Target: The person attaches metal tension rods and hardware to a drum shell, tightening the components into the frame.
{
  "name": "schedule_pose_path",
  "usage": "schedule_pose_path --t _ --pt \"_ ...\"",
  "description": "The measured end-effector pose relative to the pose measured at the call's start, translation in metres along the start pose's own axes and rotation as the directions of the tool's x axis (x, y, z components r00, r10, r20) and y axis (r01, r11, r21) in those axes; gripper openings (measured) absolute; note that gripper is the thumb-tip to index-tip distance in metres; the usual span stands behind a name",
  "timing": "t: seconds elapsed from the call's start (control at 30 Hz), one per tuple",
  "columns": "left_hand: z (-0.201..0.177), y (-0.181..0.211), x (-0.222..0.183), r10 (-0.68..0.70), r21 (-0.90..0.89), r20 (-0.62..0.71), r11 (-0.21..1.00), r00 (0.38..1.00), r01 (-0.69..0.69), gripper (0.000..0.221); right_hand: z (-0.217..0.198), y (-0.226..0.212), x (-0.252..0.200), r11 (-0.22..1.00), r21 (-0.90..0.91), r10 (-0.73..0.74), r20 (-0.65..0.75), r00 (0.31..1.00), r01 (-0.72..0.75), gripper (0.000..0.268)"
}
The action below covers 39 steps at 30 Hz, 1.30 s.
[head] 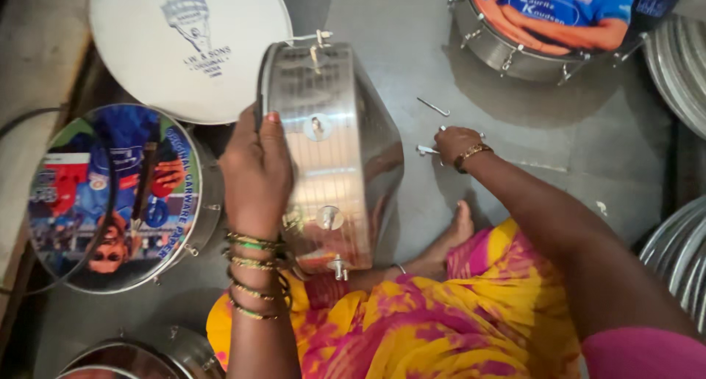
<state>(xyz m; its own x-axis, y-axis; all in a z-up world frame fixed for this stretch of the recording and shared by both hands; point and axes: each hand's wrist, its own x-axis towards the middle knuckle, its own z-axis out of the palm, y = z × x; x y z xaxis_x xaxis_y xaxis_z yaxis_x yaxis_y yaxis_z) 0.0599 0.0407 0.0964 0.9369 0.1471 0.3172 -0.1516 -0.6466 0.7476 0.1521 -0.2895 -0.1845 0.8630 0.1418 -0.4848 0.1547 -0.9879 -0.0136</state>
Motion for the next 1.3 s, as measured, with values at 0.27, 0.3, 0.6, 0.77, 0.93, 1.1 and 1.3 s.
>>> schedule_pose_path --t 0.27,0.3,0.6,0.77,0.93,1.1,1.3 --pt "0.012 -0.010 -0.004 0.026 0.052 -0.059 0.998 0.998 -0.023 0.028 -0.029 0.019 0.006 0.990 0.091 0.121 -0.150 0.981 -0.108 0.025" --pt "0.013 -0.013 -0.005 0.034 0.051 -0.064 0.998 0.997 -0.031 0.027 -0.037 0.025 0.003 0.990 0.111 0.110 -0.218 0.970 -0.087 0.023" --pt "0.022 -0.028 -0.001 0.064 -0.007 -0.135 0.998 0.989 -0.065 0.026 -0.192 0.008 -0.118 0.756 0.471 0.035 -0.722 0.690 0.454 0.015" --pt "0.024 -0.036 -0.005 0.054 -0.038 -0.116 0.998 0.992 -0.058 0.028 -0.273 -0.049 -0.212 0.736 0.302 -0.163 -0.790 0.592 0.606 0.015" --pt "0.016 -0.042 -0.018 0.099 -0.080 -0.133 0.991 0.986 -0.110 0.030 -0.312 -0.093 -0.249 0.721 0.163 -0.301 -0.802 0.516 0.673 0.014" --pt "0.002 -0.045 -0.037 0.028 -0.114 -0.091 0.993 0.995 -0.038 0.031 -0.323 -0.110 -0.229 0.732 0.104 -0.339 -0.801 0.493 0.673 0.016" --pt "-0.010 -0.047 -0.040 -0.030 -0.126 -0.069 0.992 0.997 0.021 0.034 -0.322 -0.129 -0.196 0.746 -0.005 -0.421 -0.778 0.466 0.666 0.018"
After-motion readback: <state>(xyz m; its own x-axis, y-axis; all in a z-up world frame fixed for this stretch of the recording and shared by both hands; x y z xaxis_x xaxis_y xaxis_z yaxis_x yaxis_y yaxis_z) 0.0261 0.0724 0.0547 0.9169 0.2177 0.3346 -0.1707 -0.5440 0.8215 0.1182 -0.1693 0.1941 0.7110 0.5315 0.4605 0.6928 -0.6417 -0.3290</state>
